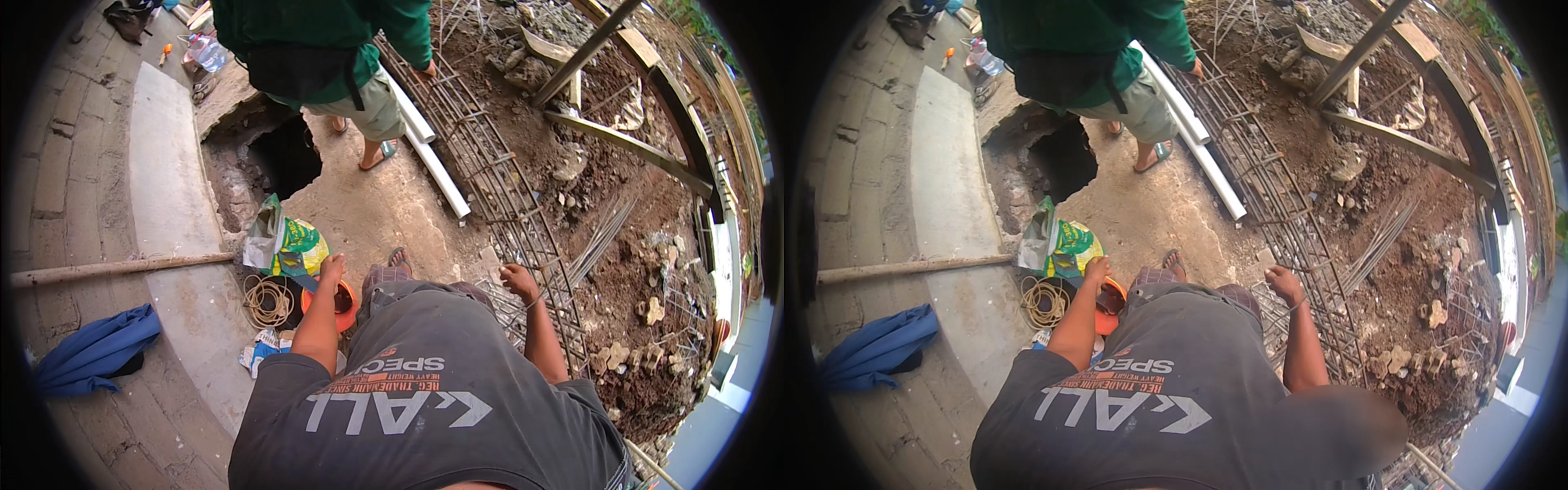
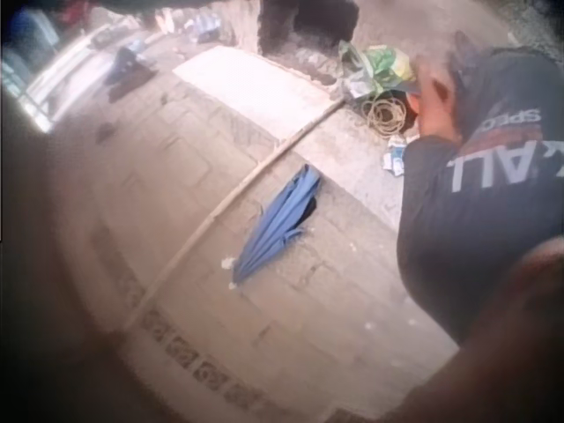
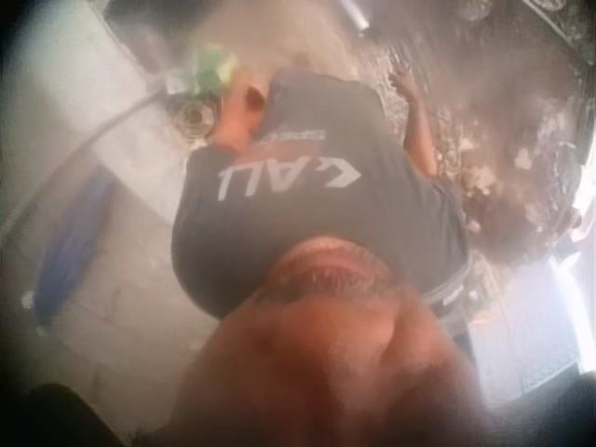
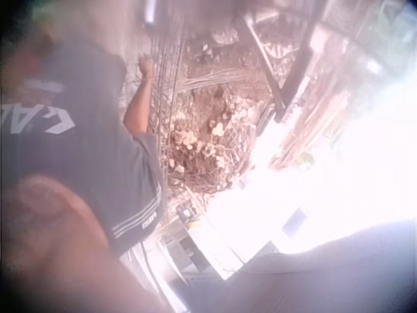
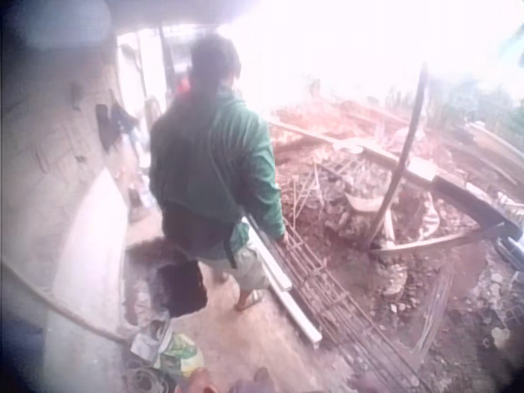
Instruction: The person lifts and positions a long steel rebar cage into a foundation trench. They adjust the cage's placement and later work with another person to lower a second cage into the trench.
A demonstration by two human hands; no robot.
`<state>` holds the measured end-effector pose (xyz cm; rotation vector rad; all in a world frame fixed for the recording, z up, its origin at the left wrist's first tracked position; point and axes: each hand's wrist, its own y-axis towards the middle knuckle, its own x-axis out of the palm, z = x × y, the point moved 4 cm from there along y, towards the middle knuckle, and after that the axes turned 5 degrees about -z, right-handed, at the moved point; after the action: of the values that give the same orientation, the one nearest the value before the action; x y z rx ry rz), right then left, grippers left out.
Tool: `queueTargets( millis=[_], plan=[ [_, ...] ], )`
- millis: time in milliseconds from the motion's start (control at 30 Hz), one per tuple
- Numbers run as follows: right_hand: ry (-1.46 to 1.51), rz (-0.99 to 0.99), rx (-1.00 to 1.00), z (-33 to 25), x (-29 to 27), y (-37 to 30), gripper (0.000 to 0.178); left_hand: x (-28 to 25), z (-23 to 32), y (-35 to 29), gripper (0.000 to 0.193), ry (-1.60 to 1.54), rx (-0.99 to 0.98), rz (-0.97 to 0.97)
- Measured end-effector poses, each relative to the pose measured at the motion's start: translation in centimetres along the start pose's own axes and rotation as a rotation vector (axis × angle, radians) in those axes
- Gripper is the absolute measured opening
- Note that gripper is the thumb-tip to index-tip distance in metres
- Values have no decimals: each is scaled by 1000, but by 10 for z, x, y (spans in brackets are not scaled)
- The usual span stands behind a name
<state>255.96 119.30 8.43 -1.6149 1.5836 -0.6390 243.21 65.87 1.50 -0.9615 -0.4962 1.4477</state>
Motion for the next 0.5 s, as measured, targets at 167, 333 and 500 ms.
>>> queueTargets(
  millis=[167,333,500],
  plan=[
    [-52,-42,-233,-134,24,58,35,-74,47,23,36,-147,32,130],
    [-411,-53,-258,-219,40,88,42,-90,13,32,35,-170,-115,119],
    [-385,-154,-298,-289,45,137,40,-65,-24,15,24,-215,-418,-6]
  ],
)
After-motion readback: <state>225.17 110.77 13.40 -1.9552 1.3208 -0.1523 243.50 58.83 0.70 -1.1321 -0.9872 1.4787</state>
